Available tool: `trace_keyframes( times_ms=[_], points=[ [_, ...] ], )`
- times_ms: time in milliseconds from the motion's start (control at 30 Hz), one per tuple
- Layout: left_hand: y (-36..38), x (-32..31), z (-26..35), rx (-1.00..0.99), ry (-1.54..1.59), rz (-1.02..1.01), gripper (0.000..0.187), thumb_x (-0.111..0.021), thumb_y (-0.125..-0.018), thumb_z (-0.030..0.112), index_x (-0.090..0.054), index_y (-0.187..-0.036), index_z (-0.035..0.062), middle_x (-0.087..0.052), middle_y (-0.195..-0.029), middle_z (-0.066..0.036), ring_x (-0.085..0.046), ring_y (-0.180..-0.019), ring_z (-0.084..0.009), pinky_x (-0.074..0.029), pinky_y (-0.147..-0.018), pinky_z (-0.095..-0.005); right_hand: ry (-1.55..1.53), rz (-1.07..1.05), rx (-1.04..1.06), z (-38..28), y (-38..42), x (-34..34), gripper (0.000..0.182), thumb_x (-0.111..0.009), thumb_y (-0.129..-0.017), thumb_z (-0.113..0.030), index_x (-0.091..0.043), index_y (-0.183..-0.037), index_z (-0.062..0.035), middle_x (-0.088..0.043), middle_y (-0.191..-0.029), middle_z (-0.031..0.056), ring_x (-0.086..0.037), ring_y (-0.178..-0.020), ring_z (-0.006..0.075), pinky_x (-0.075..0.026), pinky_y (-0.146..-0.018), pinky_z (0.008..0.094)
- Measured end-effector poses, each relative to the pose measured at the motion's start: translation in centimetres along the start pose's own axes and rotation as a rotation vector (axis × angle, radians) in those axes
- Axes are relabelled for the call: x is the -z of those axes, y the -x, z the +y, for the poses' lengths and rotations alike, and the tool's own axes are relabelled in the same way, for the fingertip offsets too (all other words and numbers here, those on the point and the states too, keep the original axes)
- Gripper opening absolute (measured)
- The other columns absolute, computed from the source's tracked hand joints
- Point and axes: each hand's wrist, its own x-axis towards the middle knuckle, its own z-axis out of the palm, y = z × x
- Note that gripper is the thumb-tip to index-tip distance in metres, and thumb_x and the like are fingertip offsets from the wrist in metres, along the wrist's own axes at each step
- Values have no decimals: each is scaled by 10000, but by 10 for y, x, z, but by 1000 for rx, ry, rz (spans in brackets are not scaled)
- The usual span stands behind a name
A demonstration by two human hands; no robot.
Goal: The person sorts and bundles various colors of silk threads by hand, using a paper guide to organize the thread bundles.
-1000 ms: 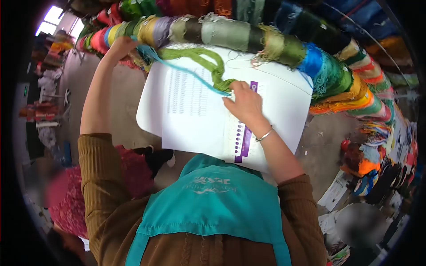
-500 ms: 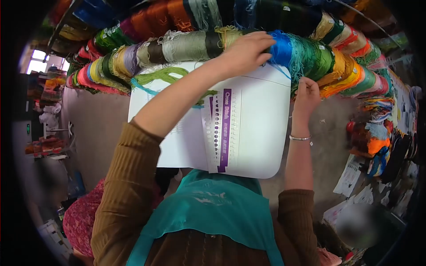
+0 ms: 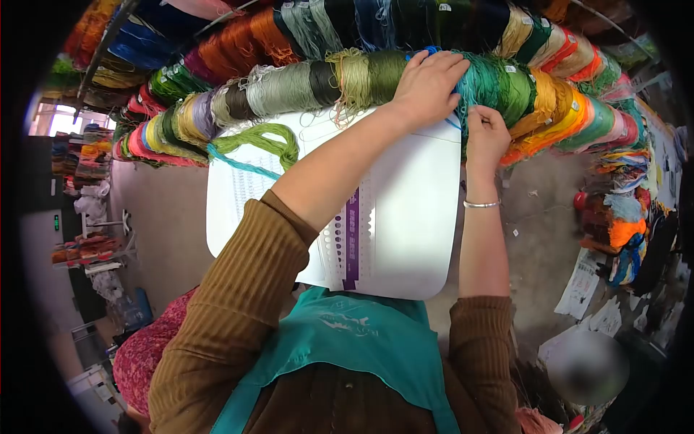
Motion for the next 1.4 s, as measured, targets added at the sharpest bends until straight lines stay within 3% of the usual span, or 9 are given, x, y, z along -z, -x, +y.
trace_keyframes(
  times_ms=[67,267,367,467,567,767,967,1267,1400],
  points=[
    [1,-1,1,-3,-1,7,563,-627,-828,211,-475,-1354,83,-480,-1403,-87,-396,-1341,-257,-234,-1142,-452,-89,1,12,-1,0,2,85,-677,-823,-17,-673,-896,27,-636,-758,8,-534,-628,36,-420,-572,184],
    [1,-2,4,14,-18,30,546,-603,-840,224,-477,-1351,79,-484,-1396,-92,-396,-1338,-252,-230,-1143,-448,-480,-79,-217,-7,7,18,56,-628,-845,19,-623,-879,-25,-617,-763,9,-462,-552,40,-322,-480,175],
    [1,-3,5,33,-9,6,550,-562,-851,258,-476,-1363,76,-470,-1412,-83,-370,-1358,-226,-191,-1155,-437,-582,-82,-283,-12,8,18,45,-598,-876,2,-590,-890,-40,-638,-789,52,-465,-522,65,-313,-446,177],
    [1,-3,4,23,-7,20,540,-580,-849,252,-478,-1349,74,-481,-1396,-90,-394,-1339,-248,-223,-1146,-448,-725,-220,-279,-14,9,25,24,-562,-912,-28,-569,-925,-46,-653,-804,102,-507,-519,86,-325,-426,181],
    [1,-3,4,24,-18,12,541,-573,-850,259,-477,-1348,72,-477,-1399,-90,-392,-1340,-246,-221,-1147,-448,-728,-254,-302,-17,11,26,24,-526,-939,-45,-546,-953,-48,-657,-804,133,-535,-512,101,-333,-417,183],
    [1,-2,5,23,-24,2,562,-579,-847,281,-468,-1357,72,-469,-1404,-92,-386,-1342,-245,-212,-1149,-446,-634,-247,-276,-14,12,26,36,-515,-949,-63,-547,-950,-48,-643,-758,118,-519,-478,97,-310,-396,184],
    [2,-2,7,28,-12,24,574,-604,-842,305,-469,-1352,79,-474,-1396,-87,-390,-1338,-244,-215,-1147,-449,-616,-229,-324,-7,12,29,45,-533,-939,-80,-563,-933,-48,-609,-683,65,-479,-460,70,-295,-388,178],
    [2,-8,7,-16,-169,47,604,-648,-807,225,-448,-1366,116,-486,-1368,-55,-412,-1313,-226,-260,-1115,-458,-406,-222,-355,-8,18,34,28,-623,-890,-39,-646,-905,-32,-444,-637,-82,-287,-478,-15,-188,-418,177],
    [2,-10,8,-11,-191,43,600,-645,-799,219,-456,-1360,123,-491,-1366,-51,-420,-1307,-221,-274,-1107,-455,-312,-190,-448,9,45,84,12,-642,-884,-54,-647,-875,-60,-427,-640,-97,-281,-488,-15,-173,-420,184]
  ],
)
